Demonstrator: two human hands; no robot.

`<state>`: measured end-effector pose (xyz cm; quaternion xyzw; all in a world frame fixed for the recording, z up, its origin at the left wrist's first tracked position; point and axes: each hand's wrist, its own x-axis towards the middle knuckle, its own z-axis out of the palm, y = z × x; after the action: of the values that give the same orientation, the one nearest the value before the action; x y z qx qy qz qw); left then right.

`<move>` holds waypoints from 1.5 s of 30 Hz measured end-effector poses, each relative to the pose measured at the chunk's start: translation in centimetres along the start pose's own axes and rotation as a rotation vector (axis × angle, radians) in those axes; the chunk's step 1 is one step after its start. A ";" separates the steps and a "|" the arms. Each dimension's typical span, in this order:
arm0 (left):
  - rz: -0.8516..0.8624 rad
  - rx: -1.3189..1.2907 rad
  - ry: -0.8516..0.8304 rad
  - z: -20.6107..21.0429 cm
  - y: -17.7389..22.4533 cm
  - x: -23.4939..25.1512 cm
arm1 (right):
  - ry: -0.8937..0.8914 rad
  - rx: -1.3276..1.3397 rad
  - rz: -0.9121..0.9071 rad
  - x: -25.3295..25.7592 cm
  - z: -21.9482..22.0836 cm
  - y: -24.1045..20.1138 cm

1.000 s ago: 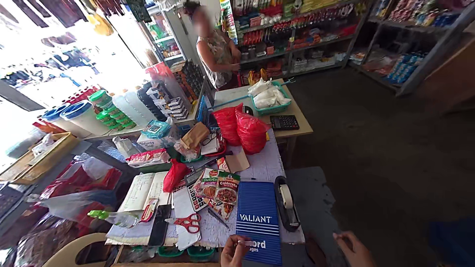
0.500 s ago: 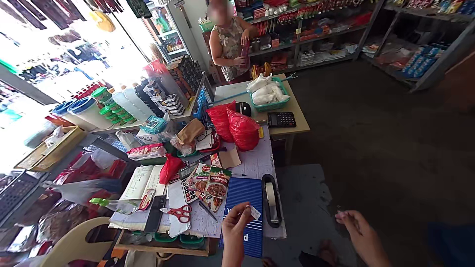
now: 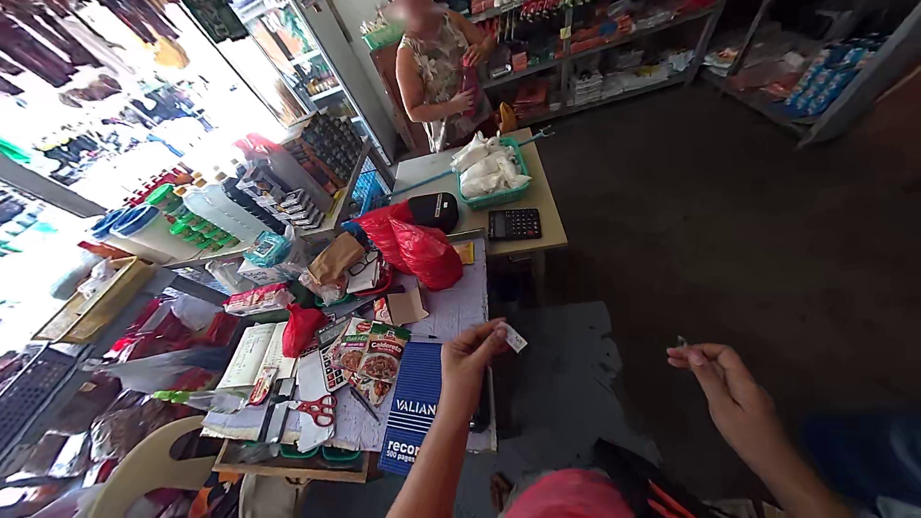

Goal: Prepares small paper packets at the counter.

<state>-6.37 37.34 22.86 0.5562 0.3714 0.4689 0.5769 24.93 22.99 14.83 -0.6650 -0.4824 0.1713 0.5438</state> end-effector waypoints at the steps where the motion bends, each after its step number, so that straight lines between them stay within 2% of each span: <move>1: 0.009 -0.002 -0.034 1.1 0.0 0.8 | -0.038 0.002 -0.045 0.8 -0.9 -0.1; 9: -0.009 -0.067 -0.199 10.3 -0.1 5.1 | -0.452 0.010 -0.317 8.2 -6.3 -5.7; 18: 0.048 -0.057 -0.338 16.5 -0.2 5.8 | -0.779 -0.043 -0.358 12.3 -8.5 -8.2; 25: 0.005 -0.066 -0.353 16.7 0.2 6.1 | -0.880 0.099 -0.366 13.9 -8.7 -7.8; 31: -0.017 -0.101 -0.355 16.8 -0.5 8.5 | -0.886 0.118 -0.365 16.2 -8.2 -6.9; 37: 0.029 -0.139 -0.324 17.6 -1.6 14.2 | -0.821 -0.056 -0.319 21.0 -7.1 -6.1; 45: -0.018 -0.246 -0.357 18.4 -2.3 24.0 | -0.875 -0.004 -0.302 30.5 -4.5 -5.7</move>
<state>18.20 54.98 24.78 0.5523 0.2082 0.3998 0.7013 40.26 45.39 30.59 -0.4534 -0.7585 0.3538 0.3065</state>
